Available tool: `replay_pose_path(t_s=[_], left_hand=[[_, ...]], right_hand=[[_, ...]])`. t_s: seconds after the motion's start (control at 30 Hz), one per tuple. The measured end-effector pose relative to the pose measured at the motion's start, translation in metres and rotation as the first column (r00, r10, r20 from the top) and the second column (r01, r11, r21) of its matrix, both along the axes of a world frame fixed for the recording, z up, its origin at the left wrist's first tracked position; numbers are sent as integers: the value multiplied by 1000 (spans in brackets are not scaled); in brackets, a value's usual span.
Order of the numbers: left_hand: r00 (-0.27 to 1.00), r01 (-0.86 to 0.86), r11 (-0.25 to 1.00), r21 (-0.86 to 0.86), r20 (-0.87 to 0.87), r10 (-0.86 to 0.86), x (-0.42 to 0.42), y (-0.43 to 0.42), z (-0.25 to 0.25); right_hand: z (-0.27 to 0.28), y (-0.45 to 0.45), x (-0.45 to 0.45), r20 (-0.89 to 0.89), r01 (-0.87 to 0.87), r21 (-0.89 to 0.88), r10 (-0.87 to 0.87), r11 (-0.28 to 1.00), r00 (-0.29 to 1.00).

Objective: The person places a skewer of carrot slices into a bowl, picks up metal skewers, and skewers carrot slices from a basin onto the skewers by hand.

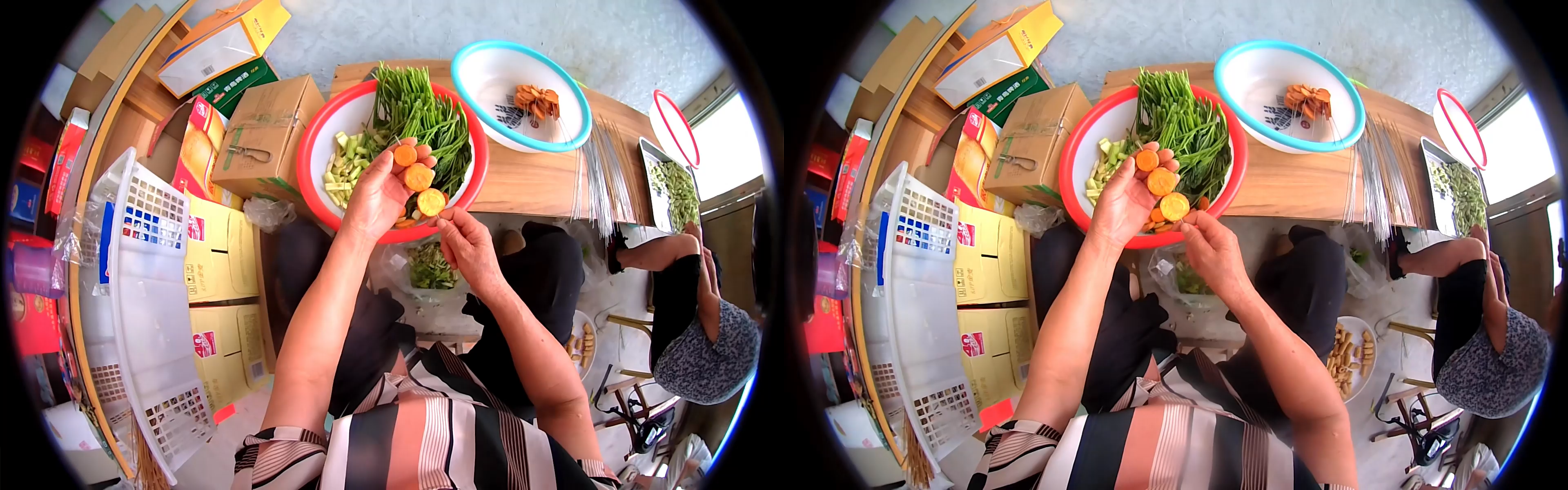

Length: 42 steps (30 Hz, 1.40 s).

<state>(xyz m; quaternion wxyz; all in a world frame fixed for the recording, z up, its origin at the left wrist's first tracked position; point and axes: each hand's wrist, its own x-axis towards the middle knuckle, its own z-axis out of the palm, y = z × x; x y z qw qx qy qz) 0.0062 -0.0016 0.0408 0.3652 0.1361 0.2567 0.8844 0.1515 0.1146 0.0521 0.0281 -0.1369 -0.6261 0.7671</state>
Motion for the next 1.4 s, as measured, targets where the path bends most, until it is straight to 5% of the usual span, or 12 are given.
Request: replay_pose_path(t_s=[0.33, 0.4, 0.6, 0.73, 0.9, 1.1, 1.23, 1.33, 1.4], left_hand=[[988, -34, 999, -4, -148, 33, 3, -3, 3], [993, 12, 999, 44, -115, -7, 2, -4, 4], [1000, -2, 999, 37, -1, 2, 7, -1, 11], [993, -121, 992, -47, -18, 120, -1, 2, -12], [924, -369, 929, -25, 98, 370, -22, -5, -24], [881, -449, 889, -84, 124, 457, -24, -9, -22], [860, -503, 859, -95, 47, 508, -30, -12, -31], [900, -433, 890, -145, -8, 437, -18, -13, -6], [890, -447, 868, -218, -5, 457, -14, -10, 1]], right_hand=[[-11, -4, -2, -4, 51, 73, -51, 996, 999], [-10, -6, -2, -76, 60, 236, -44, 970, 996], [-1, -5, 0, -9, -5, 17, 5, 1000, 1000], [-6, -3, 0, 20, 20, 42, -21, 999, 1000], [-12, 1, 4, -27, 35, 575, -23, 817, 999], [-19, 0, 5, -125, 103, 614, -32, 783, 992], [-8, 0, 7, -224, 155, 746, 26, 647, 974], [14, 10, 11, -242, 168, 746, 27, 644, 970], [31, 18, 8, -162, 105, 620, -4, 777, 987]])
